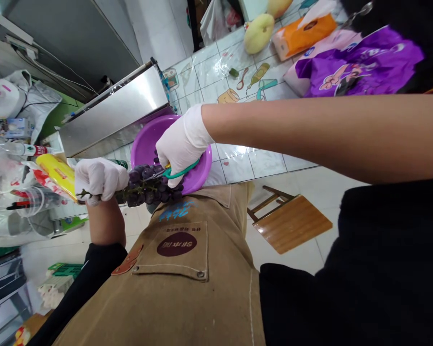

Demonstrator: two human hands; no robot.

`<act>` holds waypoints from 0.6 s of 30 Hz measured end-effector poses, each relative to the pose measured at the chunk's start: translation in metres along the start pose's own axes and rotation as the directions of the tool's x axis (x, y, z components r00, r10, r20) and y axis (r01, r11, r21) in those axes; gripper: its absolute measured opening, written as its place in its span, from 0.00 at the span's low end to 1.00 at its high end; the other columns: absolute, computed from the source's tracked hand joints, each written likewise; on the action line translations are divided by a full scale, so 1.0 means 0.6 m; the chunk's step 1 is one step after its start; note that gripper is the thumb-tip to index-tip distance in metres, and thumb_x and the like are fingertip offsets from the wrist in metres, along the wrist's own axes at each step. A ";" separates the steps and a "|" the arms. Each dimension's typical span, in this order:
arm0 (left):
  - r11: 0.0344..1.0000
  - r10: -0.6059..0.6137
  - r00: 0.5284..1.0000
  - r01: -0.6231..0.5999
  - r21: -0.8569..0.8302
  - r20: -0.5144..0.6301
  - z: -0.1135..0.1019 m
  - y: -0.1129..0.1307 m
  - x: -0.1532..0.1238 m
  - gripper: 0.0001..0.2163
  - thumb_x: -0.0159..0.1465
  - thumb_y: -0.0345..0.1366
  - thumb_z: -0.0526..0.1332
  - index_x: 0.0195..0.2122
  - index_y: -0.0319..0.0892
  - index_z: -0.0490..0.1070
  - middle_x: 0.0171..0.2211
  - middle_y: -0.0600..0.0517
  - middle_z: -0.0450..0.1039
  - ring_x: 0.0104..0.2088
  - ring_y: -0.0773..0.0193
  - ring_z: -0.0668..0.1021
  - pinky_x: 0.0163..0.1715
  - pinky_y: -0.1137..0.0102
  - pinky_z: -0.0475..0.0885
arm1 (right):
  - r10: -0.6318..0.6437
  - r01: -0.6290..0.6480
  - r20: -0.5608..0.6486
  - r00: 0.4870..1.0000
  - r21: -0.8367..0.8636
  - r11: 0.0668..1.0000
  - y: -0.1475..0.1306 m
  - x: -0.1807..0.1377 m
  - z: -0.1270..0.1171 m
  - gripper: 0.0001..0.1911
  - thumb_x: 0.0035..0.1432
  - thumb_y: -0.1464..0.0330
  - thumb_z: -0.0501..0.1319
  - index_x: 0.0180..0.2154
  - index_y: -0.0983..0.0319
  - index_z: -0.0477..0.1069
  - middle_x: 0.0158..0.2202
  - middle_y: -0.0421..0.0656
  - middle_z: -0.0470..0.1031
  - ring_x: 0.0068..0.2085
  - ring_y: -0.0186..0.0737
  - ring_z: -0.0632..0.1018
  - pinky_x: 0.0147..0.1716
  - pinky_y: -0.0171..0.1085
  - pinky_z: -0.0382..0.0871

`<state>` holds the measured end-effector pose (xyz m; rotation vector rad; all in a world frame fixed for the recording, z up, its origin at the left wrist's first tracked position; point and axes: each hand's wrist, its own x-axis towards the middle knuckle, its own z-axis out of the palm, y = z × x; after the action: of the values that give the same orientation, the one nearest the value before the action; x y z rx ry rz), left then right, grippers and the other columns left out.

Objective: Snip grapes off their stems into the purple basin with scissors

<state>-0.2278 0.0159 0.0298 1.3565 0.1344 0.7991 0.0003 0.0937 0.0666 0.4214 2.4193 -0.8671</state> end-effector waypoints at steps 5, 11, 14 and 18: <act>1.000 0.003 0.999 -0.003 -0.004 -0.044 -0.001 -0.008 -0.007 0.16 0.61 0.35 0.75 0.23 0.42 0.69 0.15 0.53 0.71 0.13 0.69 0.71 0.20 0.73 0.69 | -0.024 0.023 -0.077 0.997 -0.016 1.000 -0.001 0.003 0.022 0.20 0.71 0.54 0.68 0.45 0.66 0.85 0.36 0.45 0.85 0.39 0.43 0.80 0.40 0.43 0.61; 0.999 -0.029 0.990 0.033 0.026 -0.141 0.005 -0.012 -0.013 0.18 0.59 0.36 0.77 0.21 0.42 0.68 0.14 0.53 0.70 0.11 0.67 0.71 0.19 0.73 0.68 | -0.091 0.098 -0.139 0.986 0.043 0.994 0.000 0.019 0.053 0.17 0.69 0.58 0.69 0.45 0.66 0.85 0.40 0.50 0.85 0.39 0.45 0.79 0.38 0.42 0.61; 0.999 -0.016 0.995 0.018 0.029 -0.098 0.003 -0.011 -0.016 0.17 0.60 0.36 0.75 0.22 0.42 0.68 0.13 0.53 0.70 0.12 0.66 0.72 0.19 0.73 0.69 | -0.039 0.051 -0.108 0.993 0.109 0.993 0.004 0.018 0.064 0.16 0.65 0.57 0.70 0.44 0.63 0.85 0.37 0.46 0.84 0.38 0.46 0.79 0.39 0.43 0.60; 1.000 0.003 1.000 -0.003 -0.026 0.002 -0.007 -0.007 -0.015 0.17 0.61 0.35 0.76 0.23 0.43 0.69 0.14 0.53 0.71 0.11 0.65 0.72 0.18 0.72 0.71 | -0.006 0.018 -0.062 0.998 0.198 0.980 0.004 -0.003 0.074 0.21 0.66 0.49 0.67 0.43 0.60 0.84 0.36 0.46 0.83 0.38 0.49 0.80 0.39 0.44 0.63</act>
<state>-0.2344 0.0141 0.0218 1.3333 0.1199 0.7994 0.0196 0.0660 0.0376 0.5149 2.4011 -1.1211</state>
